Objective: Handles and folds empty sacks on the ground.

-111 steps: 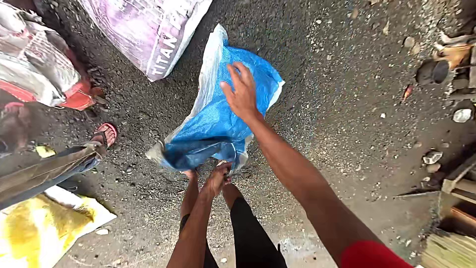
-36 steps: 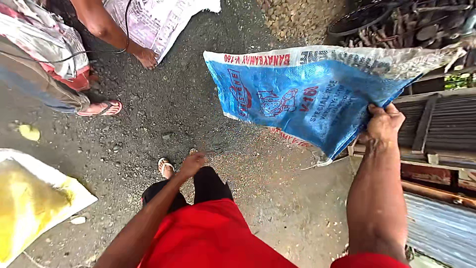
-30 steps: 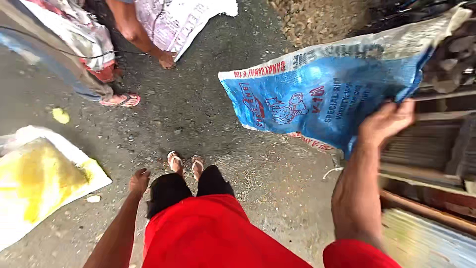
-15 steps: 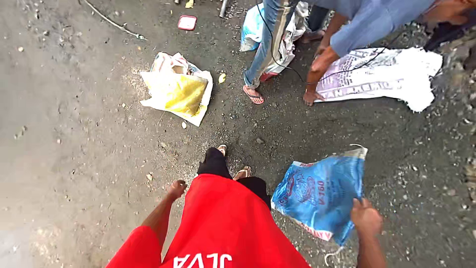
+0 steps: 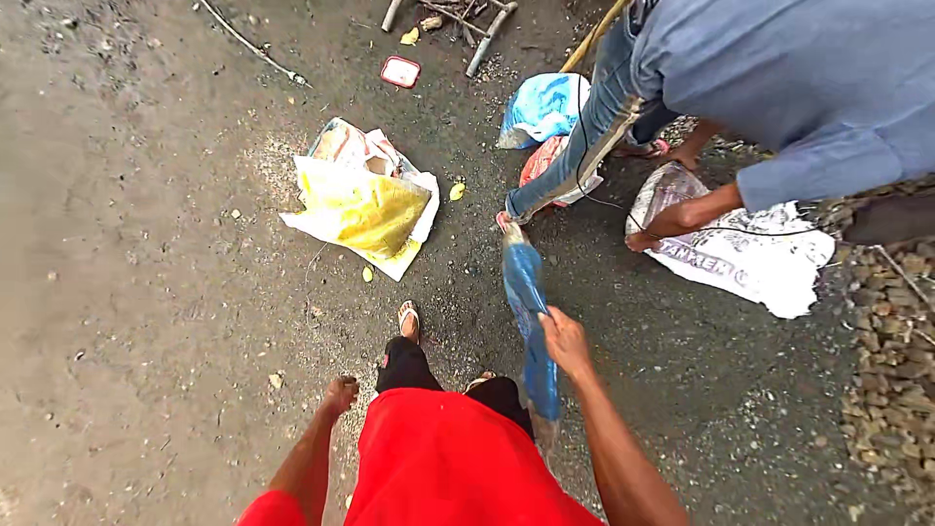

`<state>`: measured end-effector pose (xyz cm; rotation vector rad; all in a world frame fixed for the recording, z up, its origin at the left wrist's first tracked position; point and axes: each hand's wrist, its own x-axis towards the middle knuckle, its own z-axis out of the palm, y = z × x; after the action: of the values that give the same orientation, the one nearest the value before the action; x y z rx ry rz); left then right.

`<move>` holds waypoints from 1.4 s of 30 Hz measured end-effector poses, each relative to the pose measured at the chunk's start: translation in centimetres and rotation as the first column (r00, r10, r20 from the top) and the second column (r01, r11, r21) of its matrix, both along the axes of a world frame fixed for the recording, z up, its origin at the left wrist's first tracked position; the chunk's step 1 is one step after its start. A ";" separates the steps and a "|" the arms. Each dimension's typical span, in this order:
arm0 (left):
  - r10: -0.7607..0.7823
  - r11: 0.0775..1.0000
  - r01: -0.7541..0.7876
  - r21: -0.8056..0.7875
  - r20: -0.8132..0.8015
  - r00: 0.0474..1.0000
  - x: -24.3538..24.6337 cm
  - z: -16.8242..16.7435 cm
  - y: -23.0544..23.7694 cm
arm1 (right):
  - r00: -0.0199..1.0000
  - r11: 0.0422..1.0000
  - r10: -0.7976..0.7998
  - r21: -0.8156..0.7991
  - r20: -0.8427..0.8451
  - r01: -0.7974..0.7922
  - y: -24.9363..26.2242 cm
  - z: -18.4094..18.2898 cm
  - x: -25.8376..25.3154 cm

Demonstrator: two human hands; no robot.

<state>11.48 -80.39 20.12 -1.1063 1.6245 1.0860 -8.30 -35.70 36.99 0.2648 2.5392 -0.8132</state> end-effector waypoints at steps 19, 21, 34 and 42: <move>0.225 0.974 -0.226 0.026 -0.258 0.940 -12.4 1.2 -11.9 | 0.616 0.601 -0.548 -0.779 -0.566 -0.181 -22.9 13.6 -24.0; 0.235 0.971 -0.237 0.022 -0.245 0.941 -11.1 1.4 -10.9 | 0.610 0.596 -0.573 -0.789 -0.548 -0.149 -22.1 13.2 -24.7; 0.037 0.964 -0.107 -0.243 -0.276 0.960 -19.3 -1.0 -21.2 | 0.765 0.805 -0.350 -0.591 -0.541 -0.050 -17.0 8.4 -25.8; -0.643 0.754 0.608 -0.251 -0.470 0.604 -55.4 -20.9 -23.2 | 0.849 0.881 -0.429 -0.353 -0.309 0.316 -22.4 3.6 -18.8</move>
<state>-43.94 -103.62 -0.82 -0.1651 2.2636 0.8820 -27.13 -58.12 40.59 0.5727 2.7048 -1.5076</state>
